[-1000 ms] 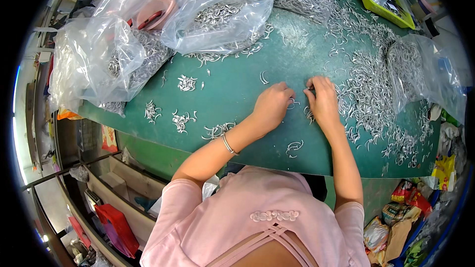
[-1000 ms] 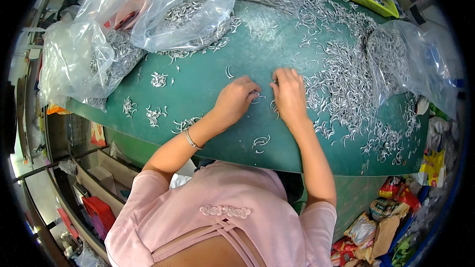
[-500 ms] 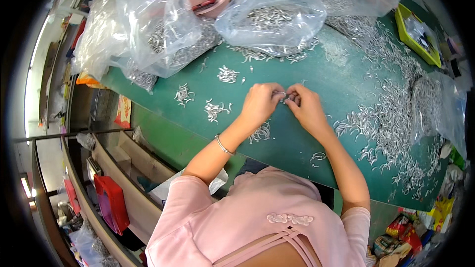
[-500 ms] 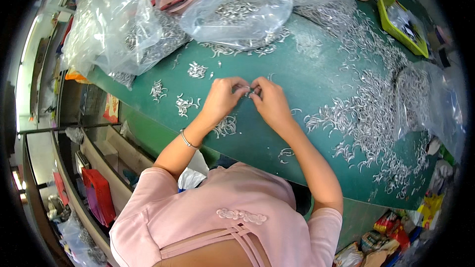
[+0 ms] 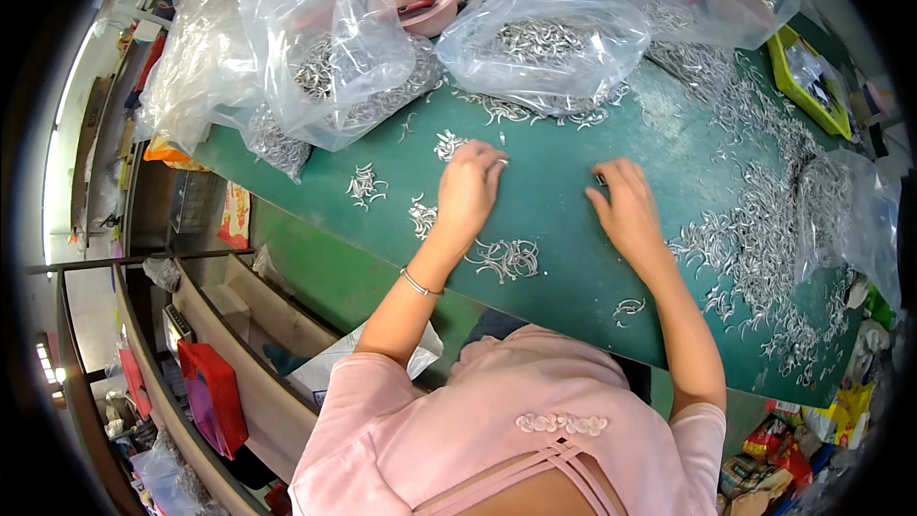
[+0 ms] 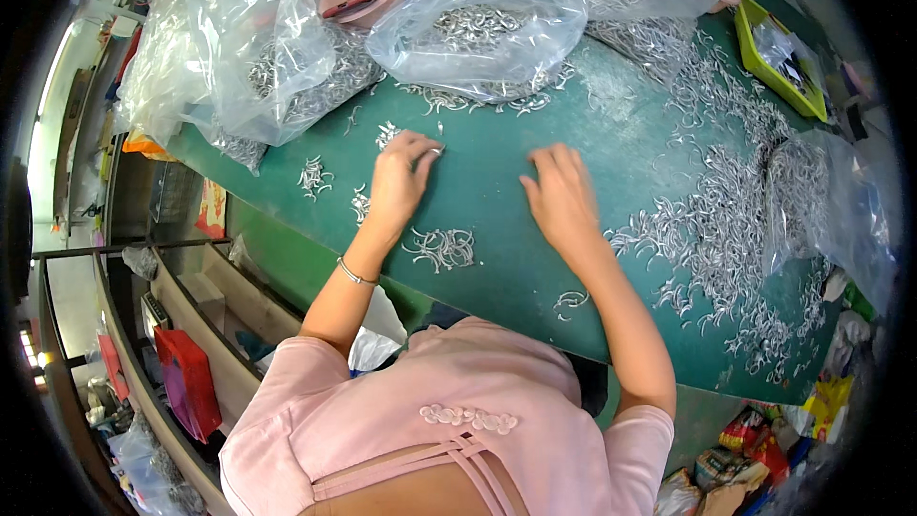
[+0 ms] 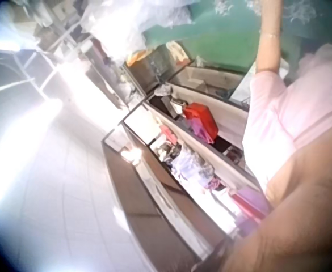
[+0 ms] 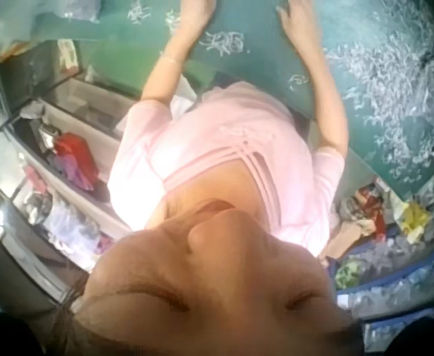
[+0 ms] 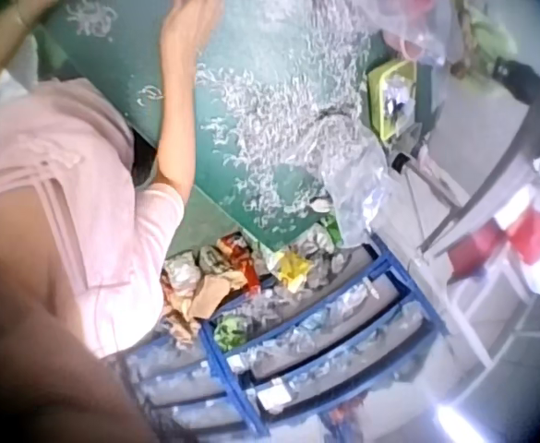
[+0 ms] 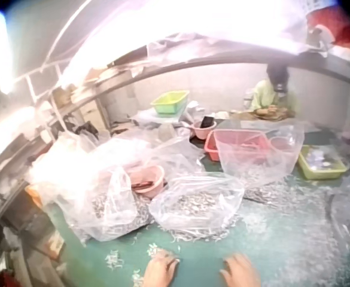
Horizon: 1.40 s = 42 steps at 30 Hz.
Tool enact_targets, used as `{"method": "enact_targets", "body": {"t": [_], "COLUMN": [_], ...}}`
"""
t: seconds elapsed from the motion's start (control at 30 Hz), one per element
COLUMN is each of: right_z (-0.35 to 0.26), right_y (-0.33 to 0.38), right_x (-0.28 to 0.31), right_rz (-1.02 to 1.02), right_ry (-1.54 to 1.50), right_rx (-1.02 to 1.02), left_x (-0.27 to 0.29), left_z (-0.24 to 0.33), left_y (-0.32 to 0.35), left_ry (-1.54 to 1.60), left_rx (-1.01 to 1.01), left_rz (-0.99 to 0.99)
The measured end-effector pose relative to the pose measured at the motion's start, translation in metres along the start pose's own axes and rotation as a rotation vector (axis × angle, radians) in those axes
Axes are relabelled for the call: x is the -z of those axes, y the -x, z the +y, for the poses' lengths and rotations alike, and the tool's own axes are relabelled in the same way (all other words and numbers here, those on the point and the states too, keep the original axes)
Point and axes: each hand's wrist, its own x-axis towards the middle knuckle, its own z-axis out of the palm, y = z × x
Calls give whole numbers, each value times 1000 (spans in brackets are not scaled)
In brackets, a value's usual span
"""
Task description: The person sorts small, silver-colored metal pieces on a green table. They use both hands to pick up individual pieces and arrange them into small piles, occasionally moving larger piles of pieces around the workspace.
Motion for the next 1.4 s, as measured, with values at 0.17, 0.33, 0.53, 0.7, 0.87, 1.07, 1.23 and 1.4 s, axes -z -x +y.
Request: {"method": "enact_targets", "body": {"t": [0.17,0.33,0.53,0.7,0.87,1.07,1.23,1.4], "right_z": [31,70,88,73,35,46,80,82], "right_y": [71,112,136,135,128,114,110,101], "right_x": [20,52,74,61,28,22,42,41], "right_rz": [-42,166,241,326,141,49,301,370], "right_ry": [141,292,358,332,322,114,332,166], "right_rx": [192,23,-139,-342,-247,85,-123,-138], "left_x": [-14,-10,-61,-85,-79,-58,-52,-55], "left_z": [9,54,103,125,120,112,112,110], "left_y": [0,4,28,32,37,48,56,62], "left_ry": [23,103,193,201,227,242,294,342], "left_rx": [-123,-100,-148,-145,-98,-111,-134,-137], "left_rz": [-126,-169,-304,-287,-370,-389,-398,-392]}}
